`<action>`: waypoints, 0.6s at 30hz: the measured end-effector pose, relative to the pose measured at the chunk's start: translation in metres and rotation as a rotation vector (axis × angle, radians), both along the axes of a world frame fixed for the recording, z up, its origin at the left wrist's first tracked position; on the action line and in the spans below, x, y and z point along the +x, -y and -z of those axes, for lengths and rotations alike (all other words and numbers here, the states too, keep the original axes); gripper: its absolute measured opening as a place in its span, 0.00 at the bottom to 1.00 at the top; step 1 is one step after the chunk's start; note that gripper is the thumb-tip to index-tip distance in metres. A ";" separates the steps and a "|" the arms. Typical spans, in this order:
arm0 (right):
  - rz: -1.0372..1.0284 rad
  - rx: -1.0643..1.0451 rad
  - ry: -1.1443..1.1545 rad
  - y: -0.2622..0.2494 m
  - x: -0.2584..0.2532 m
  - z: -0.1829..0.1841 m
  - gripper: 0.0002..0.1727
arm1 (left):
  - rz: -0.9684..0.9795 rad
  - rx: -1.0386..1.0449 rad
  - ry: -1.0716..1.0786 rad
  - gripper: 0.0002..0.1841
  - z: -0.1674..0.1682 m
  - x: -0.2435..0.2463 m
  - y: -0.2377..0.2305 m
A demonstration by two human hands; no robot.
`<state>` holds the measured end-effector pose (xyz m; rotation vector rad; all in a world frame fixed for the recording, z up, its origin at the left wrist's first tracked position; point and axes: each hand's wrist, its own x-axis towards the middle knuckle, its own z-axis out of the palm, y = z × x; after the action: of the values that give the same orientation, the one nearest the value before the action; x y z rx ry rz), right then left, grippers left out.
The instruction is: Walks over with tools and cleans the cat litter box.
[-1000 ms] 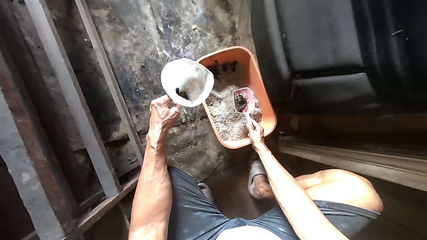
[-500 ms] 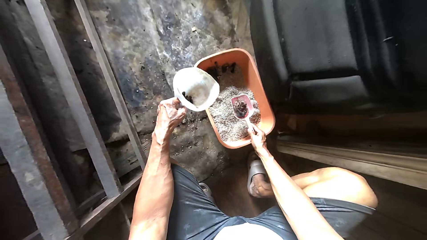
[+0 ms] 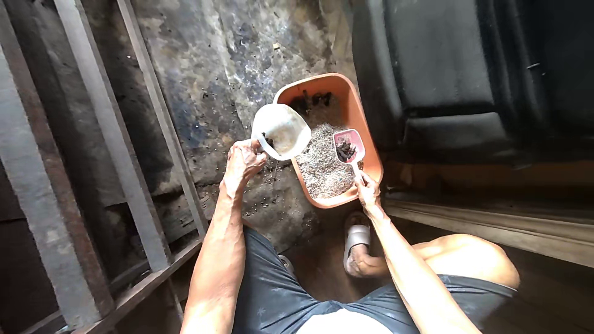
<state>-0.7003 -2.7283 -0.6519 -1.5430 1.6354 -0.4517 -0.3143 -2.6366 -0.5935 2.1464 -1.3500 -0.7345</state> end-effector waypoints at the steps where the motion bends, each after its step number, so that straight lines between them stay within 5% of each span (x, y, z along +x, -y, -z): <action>1: 0.002 -0.002 0.008 0.001 -0.001 -0.001 0.21 | 0.004 -0.005 0.002 0.11 0.001 0.000 0.000; 18: -0.043 0.013 0.008 0.006 0.007 -0.020 0.21 | 0.023 0.046 -0.007 0.11 -0.009 -0.002 -0.006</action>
<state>-0.6936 -2.7338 -0.6314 -1.5621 1.5926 -0.4230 -0.3166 -2.6301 -0.5842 2.1656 -1.3692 -0.7887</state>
